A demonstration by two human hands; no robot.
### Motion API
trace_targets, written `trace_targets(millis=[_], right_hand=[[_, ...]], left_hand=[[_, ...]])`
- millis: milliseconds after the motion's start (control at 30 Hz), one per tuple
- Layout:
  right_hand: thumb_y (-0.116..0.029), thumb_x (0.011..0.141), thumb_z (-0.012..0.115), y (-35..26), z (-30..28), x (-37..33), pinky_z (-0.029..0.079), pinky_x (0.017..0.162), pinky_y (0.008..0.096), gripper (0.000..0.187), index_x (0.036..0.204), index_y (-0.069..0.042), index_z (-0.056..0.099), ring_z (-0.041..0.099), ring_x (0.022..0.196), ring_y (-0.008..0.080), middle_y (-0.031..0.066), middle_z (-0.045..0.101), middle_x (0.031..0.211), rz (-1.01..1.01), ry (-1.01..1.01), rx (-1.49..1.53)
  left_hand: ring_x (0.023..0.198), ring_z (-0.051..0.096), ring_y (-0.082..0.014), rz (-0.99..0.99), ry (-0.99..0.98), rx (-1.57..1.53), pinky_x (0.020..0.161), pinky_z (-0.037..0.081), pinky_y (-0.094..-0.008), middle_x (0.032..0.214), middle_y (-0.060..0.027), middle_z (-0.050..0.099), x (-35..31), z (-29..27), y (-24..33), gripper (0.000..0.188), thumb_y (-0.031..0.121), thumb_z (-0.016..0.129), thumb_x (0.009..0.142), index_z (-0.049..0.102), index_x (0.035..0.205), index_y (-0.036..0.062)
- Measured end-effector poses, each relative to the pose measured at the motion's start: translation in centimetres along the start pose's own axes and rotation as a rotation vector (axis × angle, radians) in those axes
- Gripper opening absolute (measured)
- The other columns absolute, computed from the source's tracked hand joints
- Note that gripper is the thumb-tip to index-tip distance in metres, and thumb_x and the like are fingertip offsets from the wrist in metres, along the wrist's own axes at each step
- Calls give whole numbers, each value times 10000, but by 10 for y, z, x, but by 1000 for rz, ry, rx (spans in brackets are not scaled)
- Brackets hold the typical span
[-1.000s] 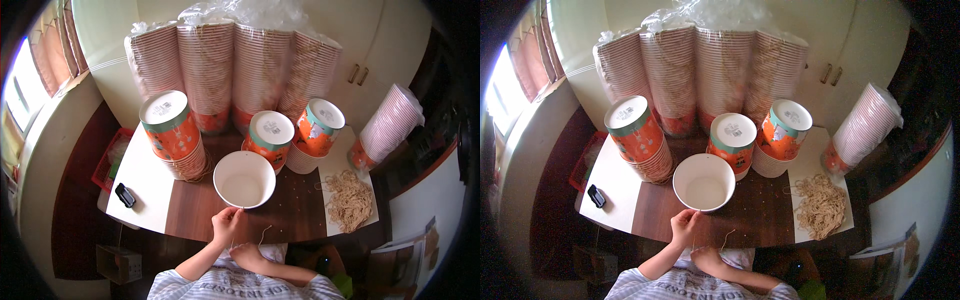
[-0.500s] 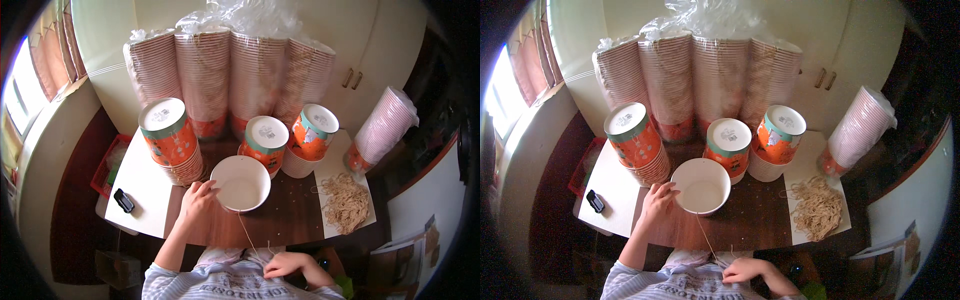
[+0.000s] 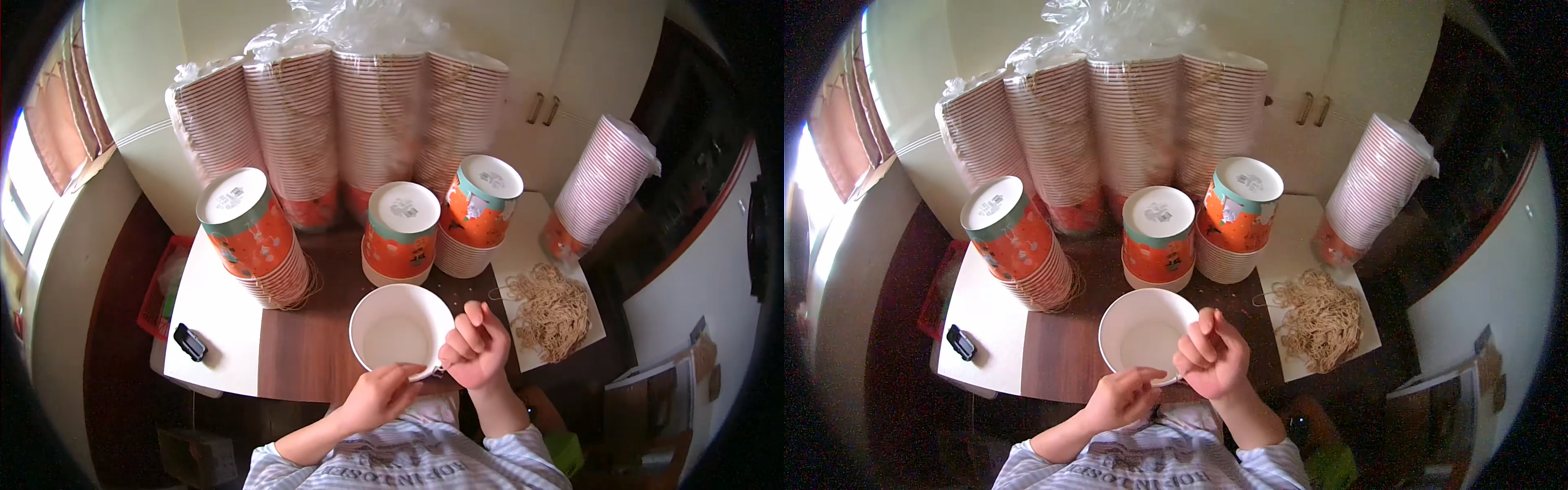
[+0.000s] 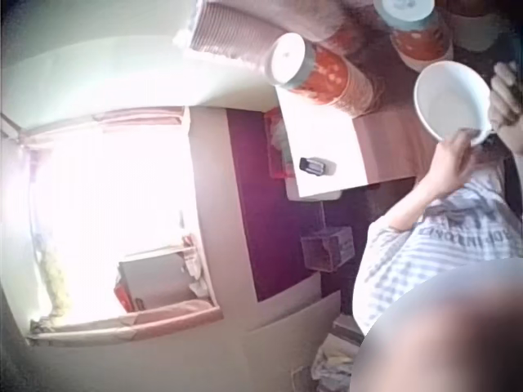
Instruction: Placing rubber bands around paper buckets and stacking them for packaging.
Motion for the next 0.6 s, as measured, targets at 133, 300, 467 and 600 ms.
trace_targets(millis=[133, 300, 467, 600], right_hand=[[-276, 932, 317, 5, 14, 18, 201, 426, 245, 284, 812, -86, 491, 242, 419, 88, -17, 303, 496, -23, -62, 65], [-257, 940, 281, 9, 24, 38, 190, 410, 235, 280, 800, -94, 460, 228, 399, 87, -15, 299, 492, -60, -59, 52], [-265, 929, 335, -3, 17, 47, 194, 420, 238, 270, 821, -80, 500, 230, 418, 86, -14, 296, 493, -151, -64, -30], [-293, 924, 358, -2, 4, 49, 196, 428, 226, 288, 785, -81, 494, 228, 420, 70, -33, 292, 498, -76, 112, -446]], left_hand=[[568, 553, -114, -219, 73, -360, 506, 447, -239, 847, -97, 587, 10, 0, -2, 287, 120, 599, 802, 543, 1065, 19], [504, 506, -78, -155, 37, -291, 477, 422, -225, 707, -71, 592, 10, 3, -16, 196, 131, 605, 807, 610, 968, 19], [495, 484, -37, -261, 69, -368, 461, 416, -218, 561, -17, 560, -2, -12, -35, 144, 144, 581, 835, 644, 878, 22], [660, 606, -109, -285, 7, -356, 605, 478, -247, 699, -86, 635, -4, -33, -40, 193, 161, 535, 862, 637, 851, -2]])
Point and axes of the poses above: each hand's wrist, its own x-axis towards the middle knuckle, its own z-axis out of the palm, y = z × x, the point moved 4 cm from there along x, towards the middle knuckle
